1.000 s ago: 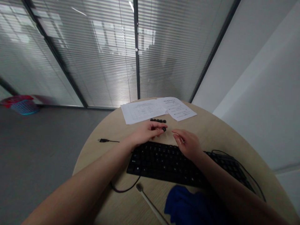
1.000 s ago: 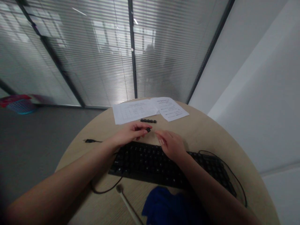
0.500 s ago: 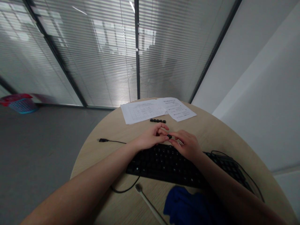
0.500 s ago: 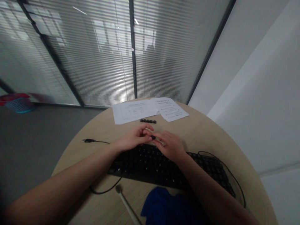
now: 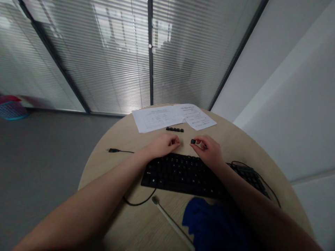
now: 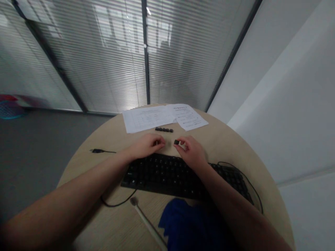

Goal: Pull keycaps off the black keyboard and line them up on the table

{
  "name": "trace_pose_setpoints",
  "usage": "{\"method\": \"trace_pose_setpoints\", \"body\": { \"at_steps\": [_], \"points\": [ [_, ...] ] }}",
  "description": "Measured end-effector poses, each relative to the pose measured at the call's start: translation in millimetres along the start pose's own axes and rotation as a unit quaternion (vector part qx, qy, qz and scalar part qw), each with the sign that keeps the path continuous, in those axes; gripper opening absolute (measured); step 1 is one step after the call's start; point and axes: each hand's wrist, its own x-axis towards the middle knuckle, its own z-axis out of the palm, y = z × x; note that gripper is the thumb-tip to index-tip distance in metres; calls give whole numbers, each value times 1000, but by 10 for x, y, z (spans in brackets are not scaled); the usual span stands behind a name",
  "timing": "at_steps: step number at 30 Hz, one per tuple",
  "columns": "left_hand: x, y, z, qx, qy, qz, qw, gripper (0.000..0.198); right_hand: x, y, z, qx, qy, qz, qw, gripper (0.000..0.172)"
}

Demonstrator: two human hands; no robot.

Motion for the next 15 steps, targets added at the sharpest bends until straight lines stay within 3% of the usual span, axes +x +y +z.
{"method": "trace_pose_setpoints", "body": {
  "at_steps": [3, 8, 12, 15],
  "points": [
    [-14, -65, -18, 110, -54, 19, 992, 27, 11, 69, 8, -23, -2, 39, 999, 23],
    [-29, -83, -16, 149, -73, 8, 986, 42, 120, 82, -200, -63, 15, 81, 995, 24],
    [-26, -117, 1, 129, -84, 15, 988, 48, 374, 159, -338, -81, -75, 133, 985, 19],
    [-22, -150, 8, 120, -94, 22, 988, 49, 628, 330, -207, -49, -172, 197, 964, 15]
  ]
}}
